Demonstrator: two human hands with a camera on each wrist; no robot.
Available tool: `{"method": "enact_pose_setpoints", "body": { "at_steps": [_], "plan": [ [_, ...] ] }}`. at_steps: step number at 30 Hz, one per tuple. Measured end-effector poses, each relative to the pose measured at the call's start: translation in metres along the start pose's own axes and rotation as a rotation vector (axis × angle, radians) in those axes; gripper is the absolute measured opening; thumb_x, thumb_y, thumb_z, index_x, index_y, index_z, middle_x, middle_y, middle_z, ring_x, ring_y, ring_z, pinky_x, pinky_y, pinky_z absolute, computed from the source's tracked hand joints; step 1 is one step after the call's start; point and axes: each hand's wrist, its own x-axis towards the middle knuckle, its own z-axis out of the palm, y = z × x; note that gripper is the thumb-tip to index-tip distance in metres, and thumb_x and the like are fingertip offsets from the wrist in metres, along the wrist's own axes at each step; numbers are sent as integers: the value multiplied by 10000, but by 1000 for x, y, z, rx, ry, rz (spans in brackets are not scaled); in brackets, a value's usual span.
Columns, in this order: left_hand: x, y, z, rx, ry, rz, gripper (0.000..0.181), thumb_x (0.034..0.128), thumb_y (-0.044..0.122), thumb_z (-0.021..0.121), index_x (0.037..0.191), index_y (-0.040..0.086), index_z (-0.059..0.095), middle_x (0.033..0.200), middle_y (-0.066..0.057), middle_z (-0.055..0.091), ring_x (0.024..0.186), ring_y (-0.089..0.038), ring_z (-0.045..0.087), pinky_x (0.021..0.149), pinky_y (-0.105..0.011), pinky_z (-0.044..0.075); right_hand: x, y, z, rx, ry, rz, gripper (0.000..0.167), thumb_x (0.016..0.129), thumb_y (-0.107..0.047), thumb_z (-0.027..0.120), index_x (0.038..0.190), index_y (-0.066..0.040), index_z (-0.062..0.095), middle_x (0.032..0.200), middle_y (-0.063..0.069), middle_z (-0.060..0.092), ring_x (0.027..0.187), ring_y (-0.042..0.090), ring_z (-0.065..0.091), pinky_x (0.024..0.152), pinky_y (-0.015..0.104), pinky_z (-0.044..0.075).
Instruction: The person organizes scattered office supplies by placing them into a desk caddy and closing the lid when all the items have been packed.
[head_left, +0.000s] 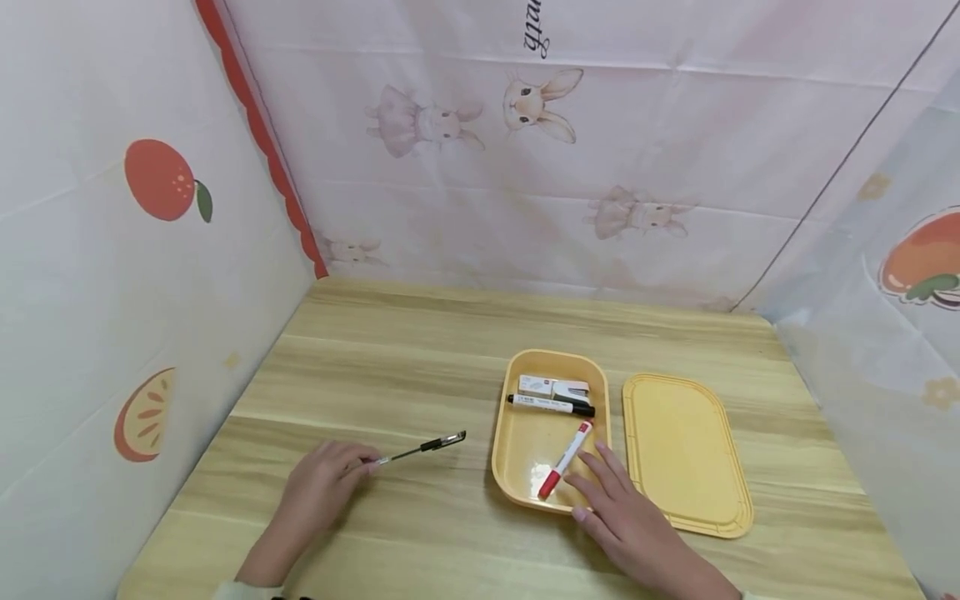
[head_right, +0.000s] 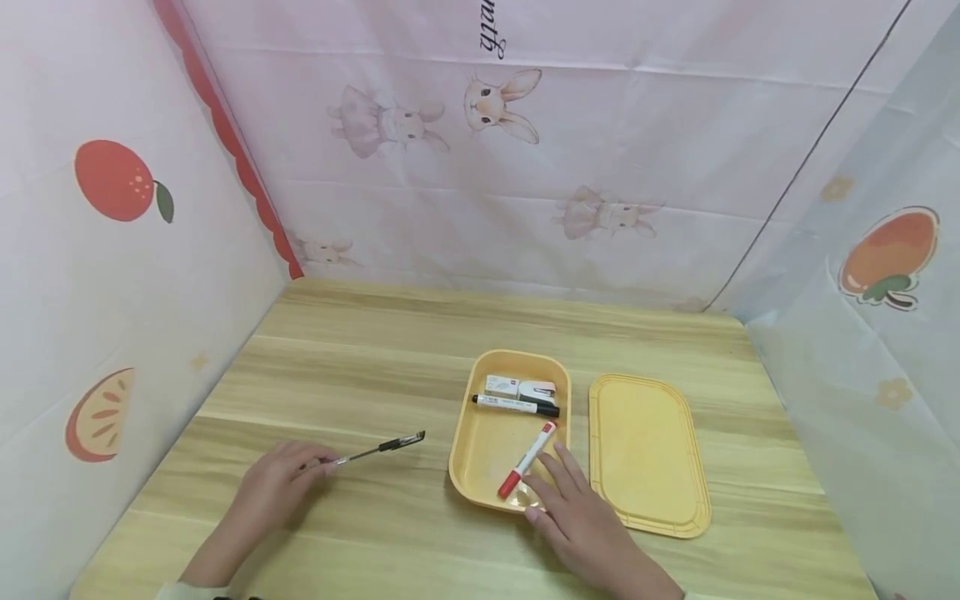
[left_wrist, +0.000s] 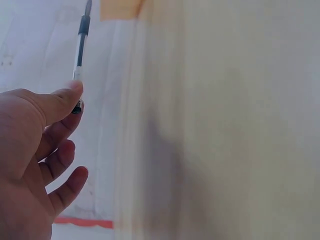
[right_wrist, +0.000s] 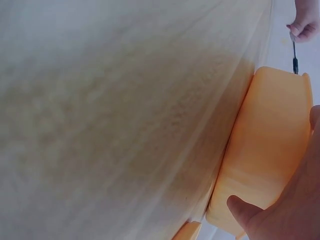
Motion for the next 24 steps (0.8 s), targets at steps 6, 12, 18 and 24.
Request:
{"method": "enact_pose_setpoints", "body": {
  "at_steps": [6, 12, 18, 24],
  "plan": [
    [21, 16, -2, -53, 0, 52, 96, 912, 282, 748, 983, 347, 743, 997, 220, 700, 864, -9, 523, 721, -251, 443, -1, -2, -1, -5, 1, -2, 427, 1055, -402, 501, 1447, -238, 539, 1629, 62, 341, 1560, 291, 122, 1069, 537, 453],
    [43, 36, 1, -81, -12, 111, 68, 913, 320, 743, 977, 342, 739, 993, 220, 698, 852, -3, 501, 719, -246, 432, -2, -1, -1, -17, 2, 6, 432, 1053, -417, 499, 1446, -243, 541, 1633, 50, 337, 1562, 288, 120, 1096, 531, 425],
    [65, 60, 5, -59, -11, 231, 55, 903, 303, 759, 956, 291, 756, 969, 169, 717, 856, -37, 534, 748, -273, 461, -2, -1, -2, -15, 10, 2, 424, 1048, -407, 513, 1440, -248, 544, 1622, 55, 354, 1558, 294, 135, 1089, 533, 429],
    [83, 81, 10, -25, -54, 268, 62, 924, 315, 736, 967, 281, 765, 984, 140, 731, 963, -107, 608, 860, -350, 501, 0, -2, -2, -10, 6, -2, 405, 1050, -408, 507, 1432, -277, 539, 1622, 49, 356, 1547, 329, 170, 1082, 549, 433]
  ]
}}
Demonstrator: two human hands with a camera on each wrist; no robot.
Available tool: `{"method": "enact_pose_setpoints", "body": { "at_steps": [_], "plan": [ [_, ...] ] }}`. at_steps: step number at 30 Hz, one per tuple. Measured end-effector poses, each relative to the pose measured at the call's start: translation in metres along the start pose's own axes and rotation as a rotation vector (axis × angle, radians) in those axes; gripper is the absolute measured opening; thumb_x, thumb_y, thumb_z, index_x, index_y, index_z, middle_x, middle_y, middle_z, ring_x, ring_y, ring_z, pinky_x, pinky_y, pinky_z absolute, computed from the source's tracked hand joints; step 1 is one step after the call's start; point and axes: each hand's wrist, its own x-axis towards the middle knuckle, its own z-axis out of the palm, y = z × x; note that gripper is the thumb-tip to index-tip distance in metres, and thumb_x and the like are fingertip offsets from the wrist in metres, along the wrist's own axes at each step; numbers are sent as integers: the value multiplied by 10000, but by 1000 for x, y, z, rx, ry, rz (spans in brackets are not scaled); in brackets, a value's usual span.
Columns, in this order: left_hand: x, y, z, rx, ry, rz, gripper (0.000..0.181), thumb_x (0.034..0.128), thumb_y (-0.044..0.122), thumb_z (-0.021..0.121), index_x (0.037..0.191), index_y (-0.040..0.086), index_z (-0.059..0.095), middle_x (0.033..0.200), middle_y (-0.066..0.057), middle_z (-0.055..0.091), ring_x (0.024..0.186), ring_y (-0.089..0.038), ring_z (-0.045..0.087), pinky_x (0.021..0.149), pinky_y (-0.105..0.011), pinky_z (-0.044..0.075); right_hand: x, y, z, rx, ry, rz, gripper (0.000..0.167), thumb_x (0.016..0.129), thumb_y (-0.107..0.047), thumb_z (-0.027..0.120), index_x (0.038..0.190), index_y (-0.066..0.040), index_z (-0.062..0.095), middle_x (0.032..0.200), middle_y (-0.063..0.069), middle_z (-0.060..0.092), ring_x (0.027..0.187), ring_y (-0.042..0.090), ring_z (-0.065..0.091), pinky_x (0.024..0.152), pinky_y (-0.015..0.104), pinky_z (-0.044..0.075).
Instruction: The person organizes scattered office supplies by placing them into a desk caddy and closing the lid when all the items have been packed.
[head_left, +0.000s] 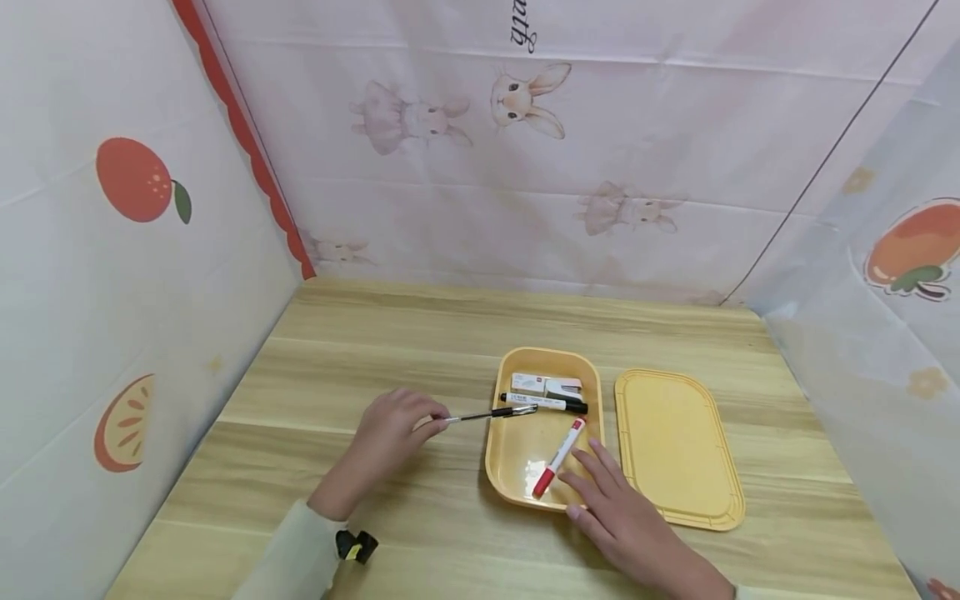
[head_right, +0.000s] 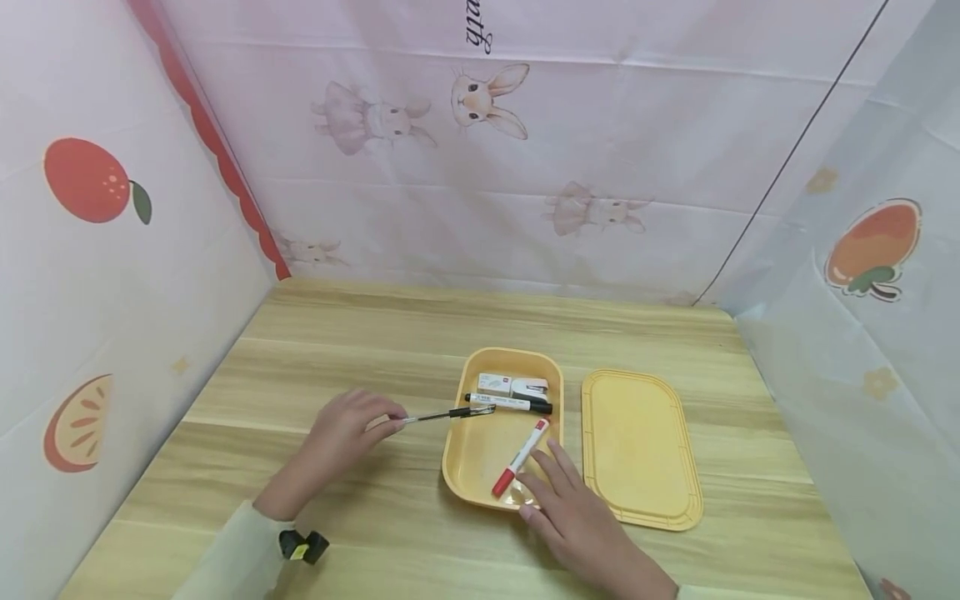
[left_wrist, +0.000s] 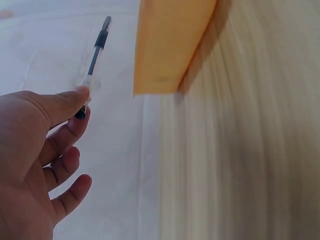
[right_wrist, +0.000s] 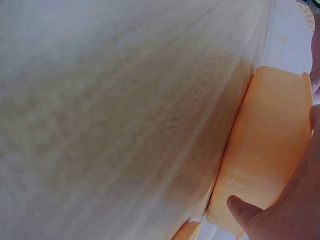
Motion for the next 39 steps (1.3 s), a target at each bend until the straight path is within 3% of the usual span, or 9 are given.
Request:
{"method": "enact_pose_setpoints", "body": {
  "at_steps": [2, 7, 14, 20, 23, 27, 39],
  "plan": [
    [8, 5, 3, 13, -22, 14, 71, 927, 322, 732, 970, 277, 764, 988, 131, 733, 1006, -127, 622, 908, -387, 501, 0, 0, 0, -3, 0, 3, 405, 1050, -413, 504, 1430, -277, 541, 1621, 49, 356, 1543, 338, 178, 1085, 547, 431],
    [23, 12, 11, 51, -43, 68, 74, 919, 320, 743, 978, 280, 764, 1001, 132, 740, 957, -109, 609, 888, -371, 497, 0, -1, 1, 7, -2, 0, 406, 1048, -401, 514, 1429, -264, 546, 1619, 62, 360, 1541, 343, 180, 1084, 551, 431],
    [36, 18, 18, 38, -89, 77, 108, 942, 325, 716, 1024, 279, 767, 1060, 120, 743, 1025, -117, 612, 966, -391, 478, 0, -2, 1, 20, -6, -2, 415, 1051, -408, 505, 1435, -256, 545, 1621, 65, 358, 1559, 294, 136, 1077, 559, 434],
    [51, 25, 27, 58, -163, 87, 135, 964, 337, 689, 1043, 268, 774, 1080, 108, 742, 931, -103, 561, 879, -346, 468, 0, -1, 2, 10, -2, -1, 412, 1050, -411, 504, 1431, -261, 547, 1620, 60, 360, 1558, 293, 139, 1084, 550, 432],
    [59, 28, 33, 84, -179, 110, 137, 972, 336, 679, 1043, 271, 776, 1096, 101, 740, 948, -111, 568, 898, -348, 463, 0, -1, 1, 6, 3, -3, 409, 1048, -407, 510, 1427, -260, 552, 1617, 61, 366, 1556, 302, 147, 1079, 548, 437],
    [65, 32, 39, 113, -187, 146, 147, 984, 338, 661, 1050, 271, 774, 1102, 94, 737, 993, -126, 591, 945, -366, 454, 1, -1, 1, 3, 10, -10, 396, 1045, -406, 516, 1413, -265, 563, 1605, 56, 384, 1556, 296, 150, 1048, 549, 464],
    [80, 38, 56, 153, -213, 194, 162, 1003, 353, 629, 1041, 286, 773, 1073, 128, 740, 941, -112, 540, 912, -353, 393, 0, -1, 0, -12, 9, -10, 393, 1047, -414, 511, 1413, -280, 558, 1604, 49, 384, 1556, 284, 150, 996, 519, 510]
  ]
}}
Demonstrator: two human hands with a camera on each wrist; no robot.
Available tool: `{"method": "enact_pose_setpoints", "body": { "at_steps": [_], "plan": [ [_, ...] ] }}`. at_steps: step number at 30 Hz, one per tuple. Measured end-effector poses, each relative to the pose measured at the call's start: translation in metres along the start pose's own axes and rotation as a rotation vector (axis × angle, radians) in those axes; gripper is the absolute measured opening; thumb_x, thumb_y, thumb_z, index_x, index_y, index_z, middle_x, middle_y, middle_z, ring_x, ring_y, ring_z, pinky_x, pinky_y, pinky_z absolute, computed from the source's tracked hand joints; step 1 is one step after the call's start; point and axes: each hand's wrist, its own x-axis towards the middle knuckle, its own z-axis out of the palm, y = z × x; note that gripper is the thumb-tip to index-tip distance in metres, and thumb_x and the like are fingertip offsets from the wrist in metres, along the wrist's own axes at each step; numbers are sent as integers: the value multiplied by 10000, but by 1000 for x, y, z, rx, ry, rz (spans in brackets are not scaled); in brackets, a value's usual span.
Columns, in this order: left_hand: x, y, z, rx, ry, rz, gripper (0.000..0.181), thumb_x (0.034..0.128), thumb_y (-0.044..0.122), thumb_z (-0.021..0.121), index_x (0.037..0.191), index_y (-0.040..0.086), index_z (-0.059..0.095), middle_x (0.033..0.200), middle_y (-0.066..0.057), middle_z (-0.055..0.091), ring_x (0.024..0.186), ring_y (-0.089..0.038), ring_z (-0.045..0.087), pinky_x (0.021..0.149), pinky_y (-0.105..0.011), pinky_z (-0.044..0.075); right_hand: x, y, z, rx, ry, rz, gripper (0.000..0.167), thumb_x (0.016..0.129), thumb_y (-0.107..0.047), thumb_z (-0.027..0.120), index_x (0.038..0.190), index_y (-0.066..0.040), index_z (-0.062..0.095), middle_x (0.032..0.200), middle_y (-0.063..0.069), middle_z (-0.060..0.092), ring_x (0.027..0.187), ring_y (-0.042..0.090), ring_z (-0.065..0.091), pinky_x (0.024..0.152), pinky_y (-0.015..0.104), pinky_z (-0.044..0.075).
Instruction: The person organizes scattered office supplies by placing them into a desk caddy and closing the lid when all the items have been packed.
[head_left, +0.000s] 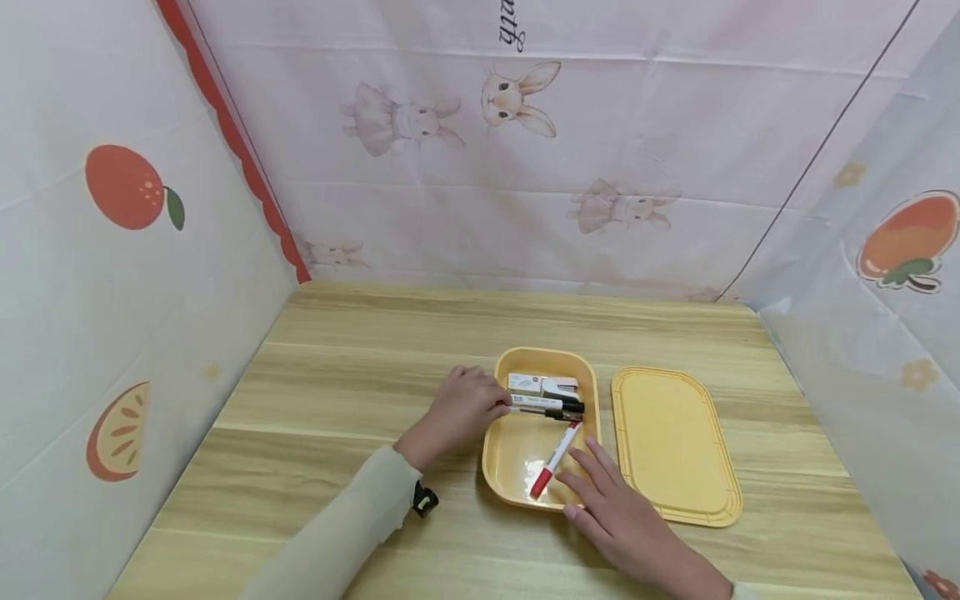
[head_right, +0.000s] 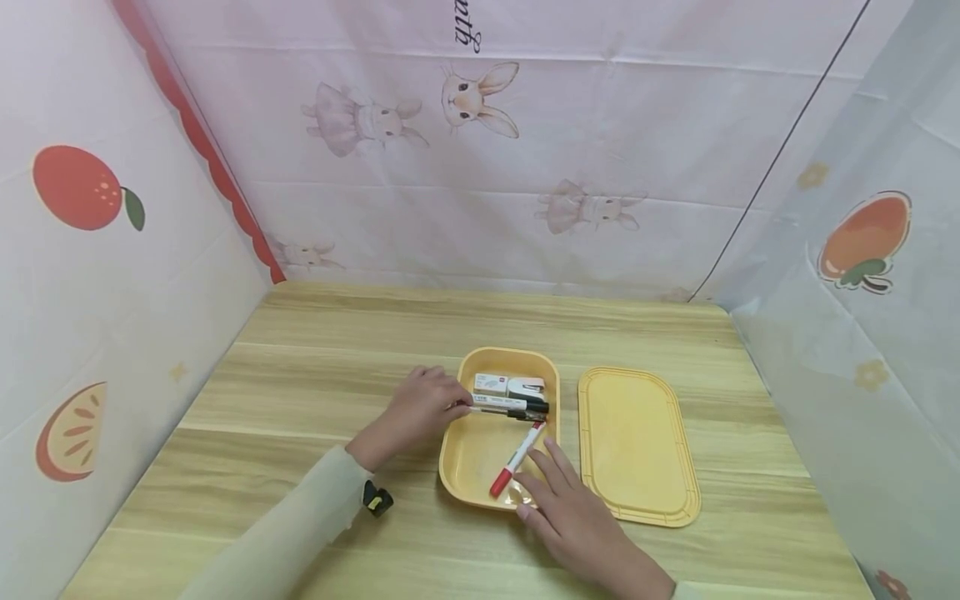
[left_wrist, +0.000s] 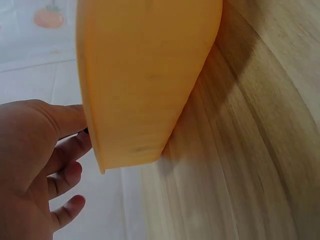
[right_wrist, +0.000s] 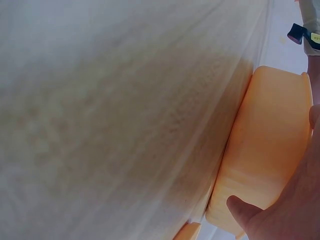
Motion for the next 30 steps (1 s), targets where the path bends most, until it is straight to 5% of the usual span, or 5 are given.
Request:
{"method": "enact_pose_setpoints", "body": {
  "at_steps": [15, 30],
  "plan": [
    [12, 1, 8, 86, -9, 28, 130, 985, 321, 665, 936, 319, 786, 913, 163, 715, 811, -123, 408, 807, -342, 284, -1, 0, 2, 7, 11, 10, 394, 1046, -409, 516, 1417, -286, 558, 1616, 47, 365, 1554, 288, 151, 1003, 530, 500],
    [20, 11, 8, 175, -25, -3, 131, 950, 283, 705, 839, 272, 774, 830, 106, 700, 778, -162, 406, 760, -336, 305, -1, 3, 3, 10, 7, 10, 399, 1046, -417, 513, 1422, -289, 556, 1620, 41, 360, 1557, 274, 138, 1009, 528, 497]
  ]
}}
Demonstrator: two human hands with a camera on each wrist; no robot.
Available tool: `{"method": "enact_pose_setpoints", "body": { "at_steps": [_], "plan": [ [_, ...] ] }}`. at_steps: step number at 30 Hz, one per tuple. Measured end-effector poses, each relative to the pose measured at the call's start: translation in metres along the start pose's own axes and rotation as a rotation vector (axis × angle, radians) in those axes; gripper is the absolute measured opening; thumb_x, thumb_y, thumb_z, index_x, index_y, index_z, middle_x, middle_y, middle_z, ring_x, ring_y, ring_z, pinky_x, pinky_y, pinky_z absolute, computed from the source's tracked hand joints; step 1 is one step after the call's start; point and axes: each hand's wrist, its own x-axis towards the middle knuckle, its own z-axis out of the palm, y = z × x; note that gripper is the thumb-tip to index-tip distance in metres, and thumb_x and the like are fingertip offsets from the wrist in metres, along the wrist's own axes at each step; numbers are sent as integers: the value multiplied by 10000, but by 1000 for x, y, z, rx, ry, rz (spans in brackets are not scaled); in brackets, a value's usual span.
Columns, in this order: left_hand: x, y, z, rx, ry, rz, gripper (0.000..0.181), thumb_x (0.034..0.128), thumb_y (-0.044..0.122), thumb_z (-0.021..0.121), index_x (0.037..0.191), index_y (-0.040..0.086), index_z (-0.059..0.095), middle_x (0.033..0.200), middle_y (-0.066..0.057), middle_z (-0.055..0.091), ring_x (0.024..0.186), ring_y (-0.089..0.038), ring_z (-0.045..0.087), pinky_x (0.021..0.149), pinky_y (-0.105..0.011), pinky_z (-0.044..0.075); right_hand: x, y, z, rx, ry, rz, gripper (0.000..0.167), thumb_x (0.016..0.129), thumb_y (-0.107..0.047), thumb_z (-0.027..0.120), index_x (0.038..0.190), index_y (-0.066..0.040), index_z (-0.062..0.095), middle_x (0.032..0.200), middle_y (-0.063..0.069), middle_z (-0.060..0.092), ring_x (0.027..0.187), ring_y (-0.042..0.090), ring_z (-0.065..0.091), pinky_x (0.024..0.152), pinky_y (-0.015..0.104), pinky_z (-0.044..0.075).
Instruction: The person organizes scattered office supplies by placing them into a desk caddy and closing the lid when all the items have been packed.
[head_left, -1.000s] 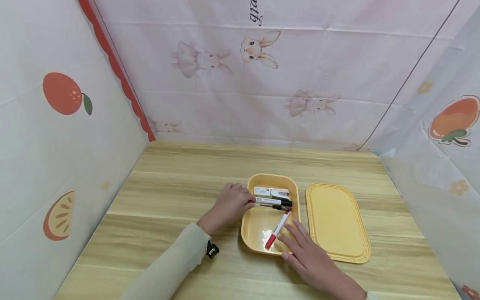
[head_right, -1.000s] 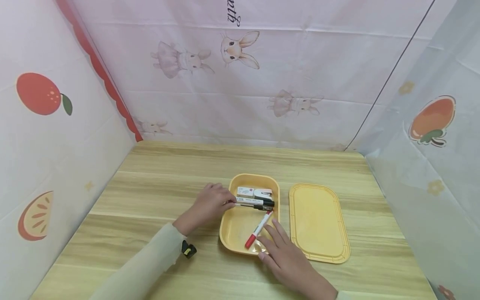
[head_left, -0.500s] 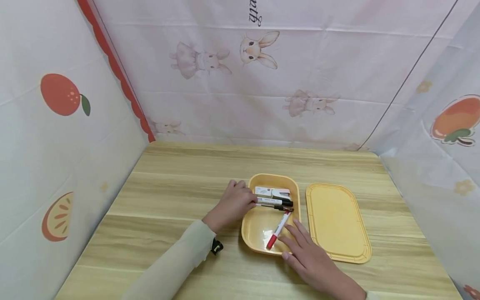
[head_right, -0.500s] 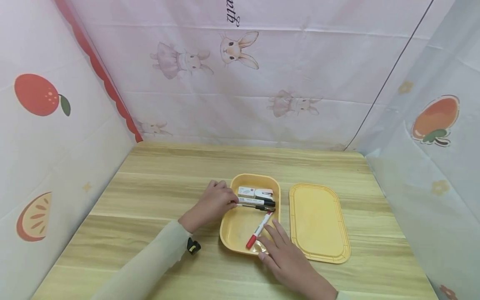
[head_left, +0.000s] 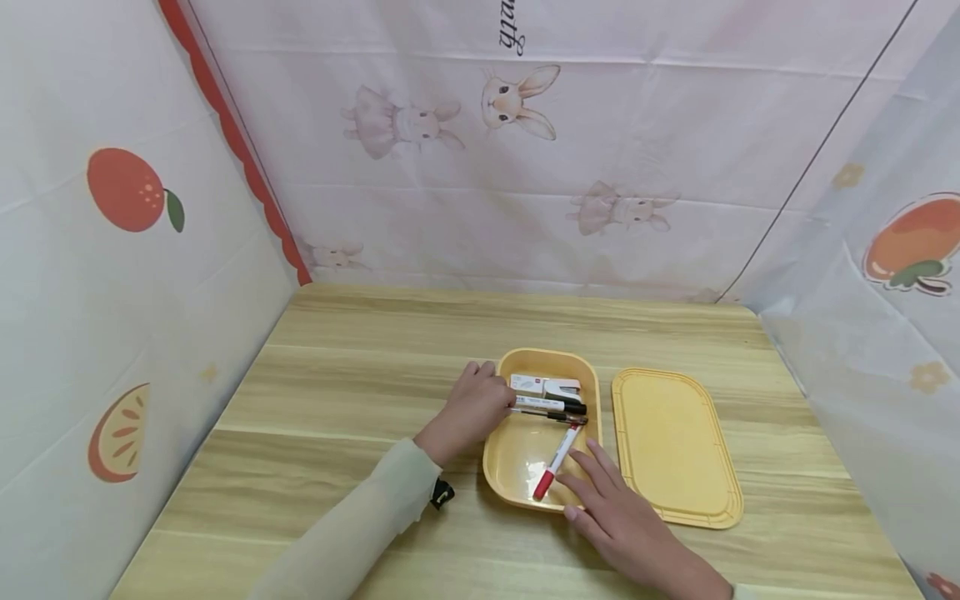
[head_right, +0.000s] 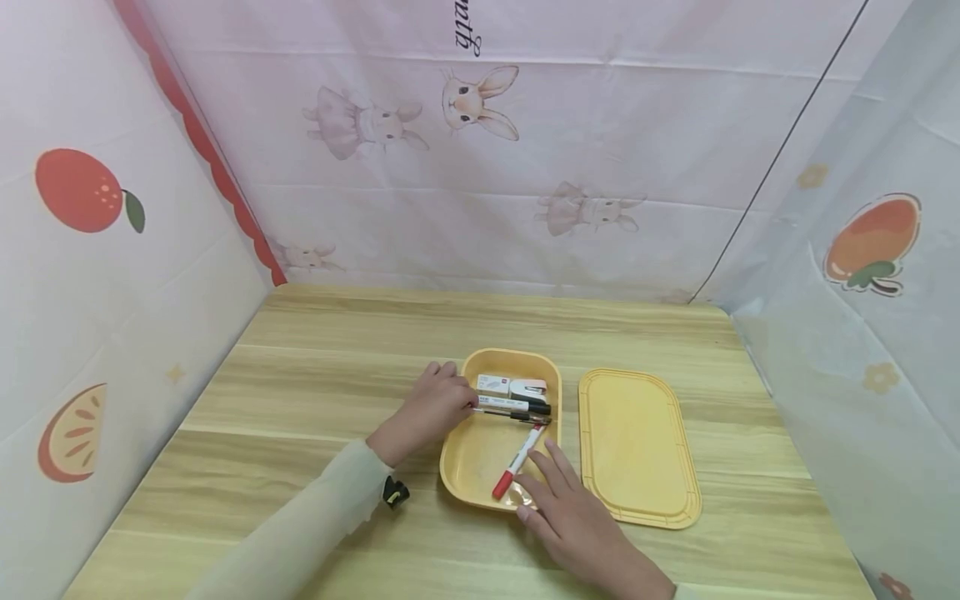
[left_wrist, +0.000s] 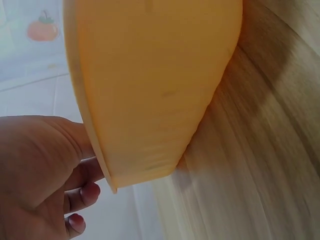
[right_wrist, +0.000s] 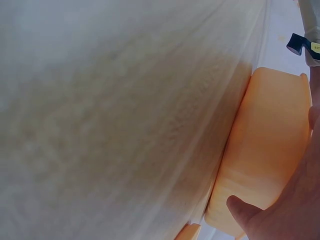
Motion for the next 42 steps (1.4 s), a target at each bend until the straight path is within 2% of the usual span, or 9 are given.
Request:
{"method": "enact_pose_setpoints", "body": {
  "at_steps": [12, 20, 24, 27, 29, 33, 37, 40, 42],
  "plan": [
    [0, 2, -3, 5, -27, -21, 53, 925, 315, 739, 931, 287, 784, 903, 91, 707, 800, -161, 420, 736, -322, 305, 1, -1, -2, -11, 0, -13, 403, 1049, -406, 508, 1422, -262, 555, 1610, 67, 372, 1552, 309, 147, 1063, 538, 455],
    [-2, 4, -8, -10, -40, -29, 152, 938, 373, 719, 1060, 300, 773, 1023, 96, 718, 834, -152, 448, 746, -313, 317, 2, -3, -3, -49, 25, -36, 408, 1047, -397, 515, 1423, -245, 558, 1593, 77, 396, 1532, 342, 201, 1073, 523, 443],
    [-6, 8, -11, -27, -14, -31, 234, 967, 432, 664, 1141, 300, 748, 1087, 90, 709, 898, -153, 486, 777, -312, 348, 2, -3, -4, -34, 18, -23, 450, 1045, -413, 514, 1458, -234, 531, 1609, 67, 375, 1538, 336, 192, 1240, 290, 167],
    [-9, 13, -13, -62, 39, -37, 284, 974, 473, 637, 1178, 301, 732, 1144, 87, 693, 1007, -160, 513, 831, -319, 395, 1, -1, -5, -18, 8, -18, 485, 1044, -419, 514, 1486, -220, 498, 1626, 70, 345, 1545, 322, 169, 1196, 140, -67],
    [-11, 17, -15, -87, 87, -38, 305, 966, 488, 642, 1183, 295, 732, 1170, 82, 686, 1059, -170, 519, 865, -328, 425, 0, 0, -5, -16, 11, -25, 505, 1043, -416, 518, 1502, -209, 479, 1631, 75, 334, 1544, 321, 168, 1181, 122, -97],
    [-15, 29, -17, -143, 166, -31, 345, 957, 493, 652, 1211, 272, 724, 1197, 67, 673, 1056, -173, 525, 864, -329, 465, 0, 1, -7, -14, 30, -40, 526, 1035, -394, 540, 1515, -192, 463, 1637, 82, 319, 1537, 341, 183, 1182, 124, -97],
    [-18, 43, -20, -208, 192, -45, 381, 952, 485, 661, 1255, 257, 704, 1262, 37, 653, 1116, -181, 543, 901, -357, 493, 1, 3, -9, -11, 42, -35, 534, 1029, -372, 557, 1519, -186, 458, 1656, 66, 282, 1537, 343, 189, 1194, 138, -78],
    [-19, 55, -21, -240, 178, -75, 423, 968, 513, 623, 1305, 261, 668, 1341, 25, 615, 1208, -191, 530, 963, -392, 498, 2, 6, -14, 8, 34, 5, 541, 1029, -380, 557, 1532, -219, 439, 1670, 26, 249, 1546, 310, 175, 1247, 303, 114],
    [-20, 62, -21, -272, 171, -96, 463, 985, 538, 578, 1355, 264, 631, 1387, 24, 583, 1261, -194, 510, 993, -411, 493, 4, 9, -19, 29, 37, 30, 544, 1028, -376, 559, 1536, -228, 433, 1668, 21, 249, 1550, 299, 166, 1216, 458, 242]
  ]
}}
